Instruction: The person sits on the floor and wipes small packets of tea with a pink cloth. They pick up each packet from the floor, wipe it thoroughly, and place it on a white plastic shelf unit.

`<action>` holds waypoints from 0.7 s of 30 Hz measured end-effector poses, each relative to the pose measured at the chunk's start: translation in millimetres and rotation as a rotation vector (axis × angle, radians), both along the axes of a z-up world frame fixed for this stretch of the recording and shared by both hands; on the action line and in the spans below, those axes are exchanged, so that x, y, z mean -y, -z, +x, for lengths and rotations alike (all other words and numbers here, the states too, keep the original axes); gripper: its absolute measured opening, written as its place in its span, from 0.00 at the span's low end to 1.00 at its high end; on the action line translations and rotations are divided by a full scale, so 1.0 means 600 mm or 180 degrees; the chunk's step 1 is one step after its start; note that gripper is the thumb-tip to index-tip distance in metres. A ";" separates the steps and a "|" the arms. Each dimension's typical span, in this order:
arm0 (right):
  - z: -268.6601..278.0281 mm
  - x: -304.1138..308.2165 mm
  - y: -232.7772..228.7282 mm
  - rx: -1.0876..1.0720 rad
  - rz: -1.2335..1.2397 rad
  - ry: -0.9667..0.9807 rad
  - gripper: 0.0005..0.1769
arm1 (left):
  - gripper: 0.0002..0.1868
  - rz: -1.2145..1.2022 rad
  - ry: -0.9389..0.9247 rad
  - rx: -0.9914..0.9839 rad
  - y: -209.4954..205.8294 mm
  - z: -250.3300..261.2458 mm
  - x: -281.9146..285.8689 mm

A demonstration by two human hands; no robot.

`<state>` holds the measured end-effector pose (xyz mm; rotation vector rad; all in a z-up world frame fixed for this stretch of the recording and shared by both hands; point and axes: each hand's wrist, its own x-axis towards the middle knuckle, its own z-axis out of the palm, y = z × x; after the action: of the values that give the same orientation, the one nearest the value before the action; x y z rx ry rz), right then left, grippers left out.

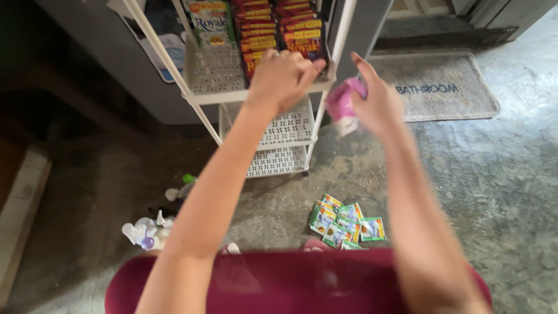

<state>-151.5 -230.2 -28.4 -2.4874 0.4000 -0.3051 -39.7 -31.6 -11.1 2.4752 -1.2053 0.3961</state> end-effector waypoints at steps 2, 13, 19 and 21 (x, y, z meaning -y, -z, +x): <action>0.040 0.005 -0.059 -0.0948 -0.1194 -0.0068 0.39 | 0.31 -0.0253 0.0007 0.0318 0.010 -0.006 0.001; 0.085 -0.019 -0.080 0.0011 -0.2625 -0.0940 0.35 | 0.24 -0.0897 0.0043 0.0725 0.037 -0.006 -0.002; 0.060 -0.012 -0.075 0.0146 -0.2459 -0.0841 0.30 | 0.23 -0.0946 0.0067 0.0553 0.029 -0.012 -0.006; 0.049 -0.008 -0.075 0.0301 -0.2285 -0.0735 0.28 | 0.23 -0.1054 0.0116 0.0345 0.020 -0.018 -0.015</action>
<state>-122.4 -225.2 16.3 -3.1587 -0.0632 -0.5419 -50.4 -22.7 -22.9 2.1694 -1.1208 0.6692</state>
